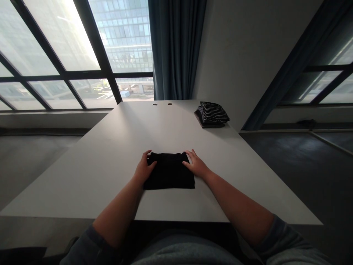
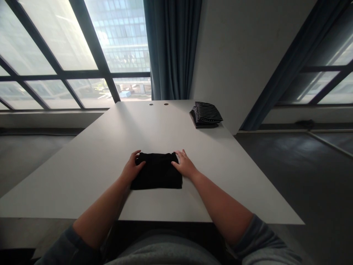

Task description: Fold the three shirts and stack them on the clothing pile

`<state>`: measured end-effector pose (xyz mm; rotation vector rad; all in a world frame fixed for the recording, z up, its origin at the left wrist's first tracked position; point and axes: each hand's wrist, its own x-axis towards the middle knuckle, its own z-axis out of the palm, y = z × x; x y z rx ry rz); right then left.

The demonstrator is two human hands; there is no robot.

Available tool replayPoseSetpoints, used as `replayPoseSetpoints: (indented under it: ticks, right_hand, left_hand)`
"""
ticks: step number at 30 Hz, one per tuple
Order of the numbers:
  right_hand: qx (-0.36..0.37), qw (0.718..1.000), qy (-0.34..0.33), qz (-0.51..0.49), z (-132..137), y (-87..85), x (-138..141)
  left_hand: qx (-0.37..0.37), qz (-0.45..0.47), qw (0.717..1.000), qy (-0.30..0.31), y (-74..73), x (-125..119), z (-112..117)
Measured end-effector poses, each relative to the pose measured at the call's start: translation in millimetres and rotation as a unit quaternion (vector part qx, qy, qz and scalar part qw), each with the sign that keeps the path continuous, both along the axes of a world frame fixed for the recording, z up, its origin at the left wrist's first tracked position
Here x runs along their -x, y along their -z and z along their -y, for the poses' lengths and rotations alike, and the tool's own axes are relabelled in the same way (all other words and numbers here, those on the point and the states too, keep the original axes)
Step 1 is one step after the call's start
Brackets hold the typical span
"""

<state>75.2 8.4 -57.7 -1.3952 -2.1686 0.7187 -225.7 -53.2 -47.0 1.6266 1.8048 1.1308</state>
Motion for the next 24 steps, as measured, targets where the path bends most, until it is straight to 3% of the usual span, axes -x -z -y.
replayPoseSetpoints:
  ticks: [6,11,14,16,20,24]
  right_hand:
    - [0.074,0.971,-0.066,-0.217,12.0,-14.8,-0.7]
    - [0.181,0.871,-0.084,-0.448,13.4,-16.9,1.9]
    - [0.252,0.836,-0.096,-0.477,16.1,-22.4,0.7]
    - [0.265,0.846,-0.12,-0.448,19.9,-27.2,-0.7]
    - [0.208,0.89,-0.138,-0.381,26.5,-31.5,-2.1]
    - [0.159,0.914,-0.151,-0.341,25.6,-28.5,-4.1]
  left_hand:
    - [-0.019,0.083,0.996,0.02,-2.5,1.2,-1.5]
    - [-0.052,0.174,0.983,0.022,-3.1,-0.1,-1.0]
    - [-0.071,0.206,0.976,0.0,-2.8,-1.1,-1.5]
    - [-0.079,0.222,0.972,-0.012,-1.7,-1.3,-2.2]
    - [-0.073,0.26,0.962,-0.028,3.2,0.1,-4.4]
    - [-0.07,0.247,0.966,-0.044,7.9,3.5,-7.2]
